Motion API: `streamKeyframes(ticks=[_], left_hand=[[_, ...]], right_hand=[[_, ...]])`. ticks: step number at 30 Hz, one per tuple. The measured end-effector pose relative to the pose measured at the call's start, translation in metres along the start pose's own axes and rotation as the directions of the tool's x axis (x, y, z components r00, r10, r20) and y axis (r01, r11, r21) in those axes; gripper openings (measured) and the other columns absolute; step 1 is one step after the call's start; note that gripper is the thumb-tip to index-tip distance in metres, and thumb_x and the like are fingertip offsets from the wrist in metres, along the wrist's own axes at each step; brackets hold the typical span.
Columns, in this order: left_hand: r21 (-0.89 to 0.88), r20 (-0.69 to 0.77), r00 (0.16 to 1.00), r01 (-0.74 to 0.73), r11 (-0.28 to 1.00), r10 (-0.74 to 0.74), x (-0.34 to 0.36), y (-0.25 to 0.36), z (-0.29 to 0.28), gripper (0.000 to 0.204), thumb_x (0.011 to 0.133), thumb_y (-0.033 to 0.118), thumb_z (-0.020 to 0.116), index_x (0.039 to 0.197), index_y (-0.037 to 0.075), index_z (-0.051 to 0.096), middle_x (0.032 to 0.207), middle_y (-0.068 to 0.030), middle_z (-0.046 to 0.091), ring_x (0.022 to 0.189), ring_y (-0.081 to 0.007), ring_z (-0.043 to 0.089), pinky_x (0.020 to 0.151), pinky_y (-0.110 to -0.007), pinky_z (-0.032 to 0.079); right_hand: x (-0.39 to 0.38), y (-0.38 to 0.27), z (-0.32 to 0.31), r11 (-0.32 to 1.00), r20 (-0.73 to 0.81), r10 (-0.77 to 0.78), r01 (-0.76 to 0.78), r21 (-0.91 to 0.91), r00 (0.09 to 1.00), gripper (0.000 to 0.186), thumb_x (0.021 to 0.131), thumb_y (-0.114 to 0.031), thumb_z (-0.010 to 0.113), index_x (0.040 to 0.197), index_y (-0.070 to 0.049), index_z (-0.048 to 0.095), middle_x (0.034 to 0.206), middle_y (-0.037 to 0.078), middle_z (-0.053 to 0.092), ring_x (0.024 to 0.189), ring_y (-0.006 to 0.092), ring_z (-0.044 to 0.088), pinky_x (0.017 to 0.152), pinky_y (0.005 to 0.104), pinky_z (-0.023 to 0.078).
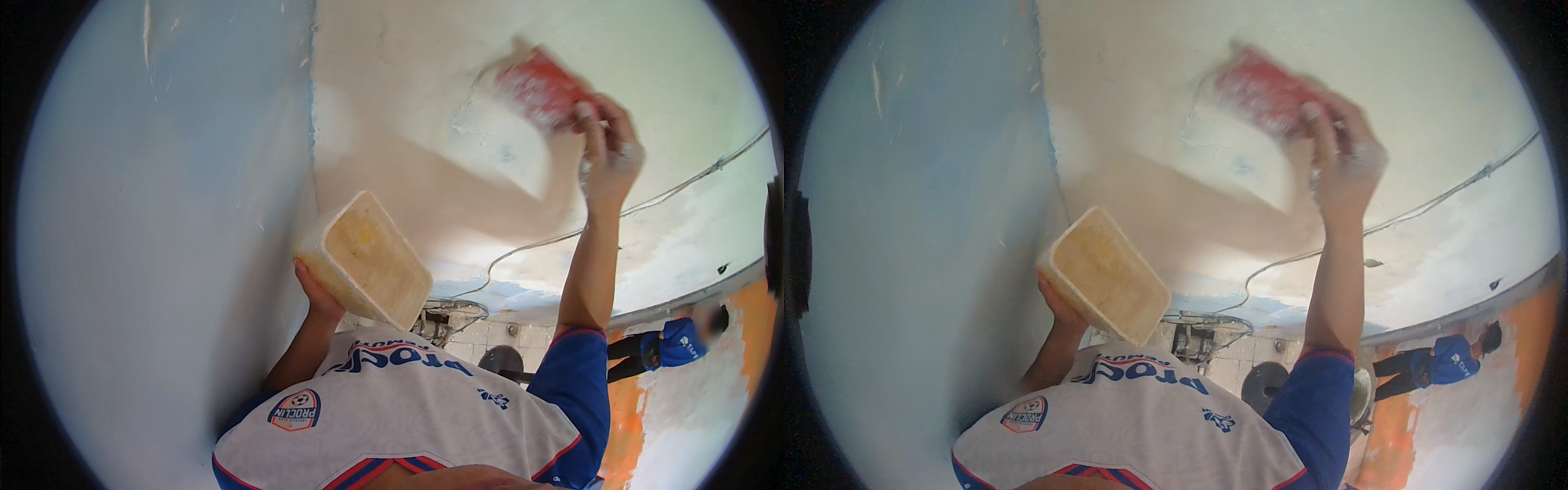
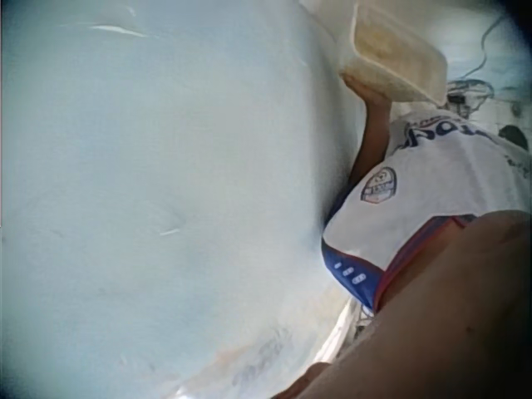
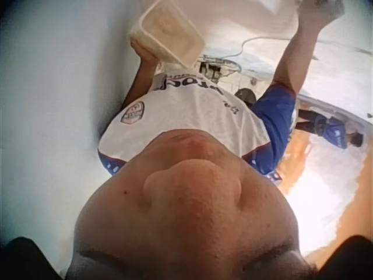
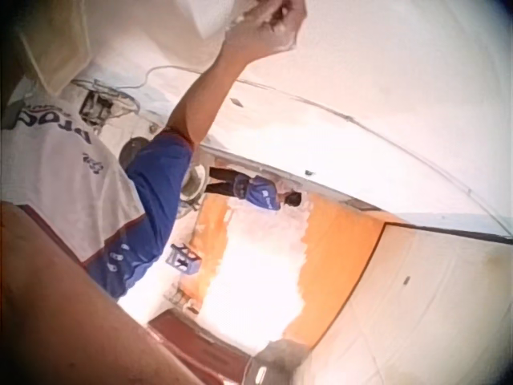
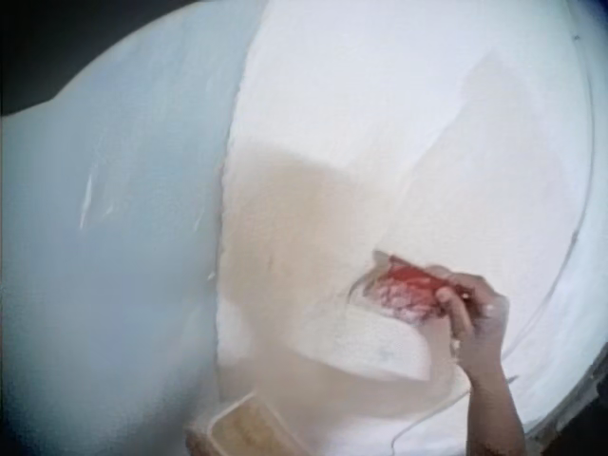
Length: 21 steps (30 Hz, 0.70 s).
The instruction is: The person mixes plaster in a container and applies it to a wall using a putty knife.
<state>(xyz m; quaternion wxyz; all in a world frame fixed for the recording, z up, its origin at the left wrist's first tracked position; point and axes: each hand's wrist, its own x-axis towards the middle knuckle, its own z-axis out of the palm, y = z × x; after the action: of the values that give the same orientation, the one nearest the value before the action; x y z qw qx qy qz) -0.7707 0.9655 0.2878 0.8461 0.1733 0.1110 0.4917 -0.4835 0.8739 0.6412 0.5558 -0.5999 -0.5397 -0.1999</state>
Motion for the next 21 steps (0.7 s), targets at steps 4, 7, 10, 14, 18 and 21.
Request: streamKeyframes(ticks=[4,7,10,14,18,21], left_hand=[[0.014,0.053,0.999,-0.006,1.000,0.005,0.001,0.000,0.000,0.093,0.095,0.083,0.028,0.157,0.015,0.039,0.156,-0.0101,0.047,0.141,-0.0312,0.049,0.114,-0.050,0.044],[0.016,0.090,0.996,-0.018,1.000,0.016,0.002,0.002,0.008,0.095,0.092,0.086,0.032,0.160,0.019,0.034,0.159,-0.0095,0.043,0.143,-0.0330,0.048,0.114,-0.055,0.045],[0.001,0.088,0.996,-0.017,1.000,0.017,0.000,0.002,0.013,0.095,0.092,0.087,0.032,0.161,0.021,0.034,0.160,-0.0091,0.043,0.143,-0.0331,0.047,0.114,-0.055,0.045],[-0.079,0.036,0.999,0.017,0.997,-0.014,-0.007,0.001,0.011,0.090,0.096,0.083,0.027,0.156,0.016,0.042,0.155,-0.0081,0.047,0.140,-0.0286,0.049,0.114,-0.047,0.044],[-0.008,0.028,1.000,-0.013,1.000,0.014,-0.007,0.002,0.007,0.096,0.092,0.087,0.031,0.161,0.021,0.033,0.159,-0.0085,0.043,0.143,-0.0323,0.048,0.113,-0.055,0.046],[0.016,0.106,0.994,-0.025,1.000,0.024,-0.006,0.001,0.009,0.097,0.091,0.088,0.032,0.161,0.021,0.033,0.159,-0.0085,0.043,0.142,-0.0323,0.049,0.113,-0.055,0.046]], right_hand=[[0.005,0.000,-0.010,0.983,-0.086,-0.017,0.032,0.179,0.996,0.018,0.097,-0.008,0.074,0.111,0.002,0.073,0.096,0.006,0.073,0.078,0.0097,0.066,0.069,0.0220,0.051],[-0.010,0.015,-0.002,0.994,0.304,-0.084,0.101,-0.044,0.949,0.016,0.095,-0.011,0.075,0.108,-0.002,0.076,0.093,0.005,0.074,0.074,0.0080,0.064,0.063,0.0233,0.049],[0.001,0.011,-0.004,0.995,0.162,-0.044,0.058,-0.079,0.986,0.017,0.095,-0.010,0.075,0.110,-0.002,0.075,0.093,0.005,0.073,0.073,0.0084,0.064,0.061,0.0225,0.049],[0.022,-0.006,-0.018,0.958,-0.178,-0.107,0.149,0.245,0.978,0.016,0.097,-0.007,0.074,0.111,0.000,0.073,0.102,0.007,0.073,0.077,0.0106,0.067,0.062,0.0243,0.052],[-0.026,0.021,-0.013,0.996,0.347,-0.006,0.036,-0.081,0.938,0.010,0.096,-0.007,0.073,0.105,-0.002,0.074,0.098,0.006,0.075,0.078,0.0111,0.068,0.064,0.0268,0.054],[-0.013,0.024,-0.007,0.920,0.431,-0.202,0.321,-0.224,0.880,0.016,0.094,0.001,0.073,0.110,0.005,0.068,0.090,0.008,0.073,0.073,0.0120,0.067,0.070,0.0258,0.057]])
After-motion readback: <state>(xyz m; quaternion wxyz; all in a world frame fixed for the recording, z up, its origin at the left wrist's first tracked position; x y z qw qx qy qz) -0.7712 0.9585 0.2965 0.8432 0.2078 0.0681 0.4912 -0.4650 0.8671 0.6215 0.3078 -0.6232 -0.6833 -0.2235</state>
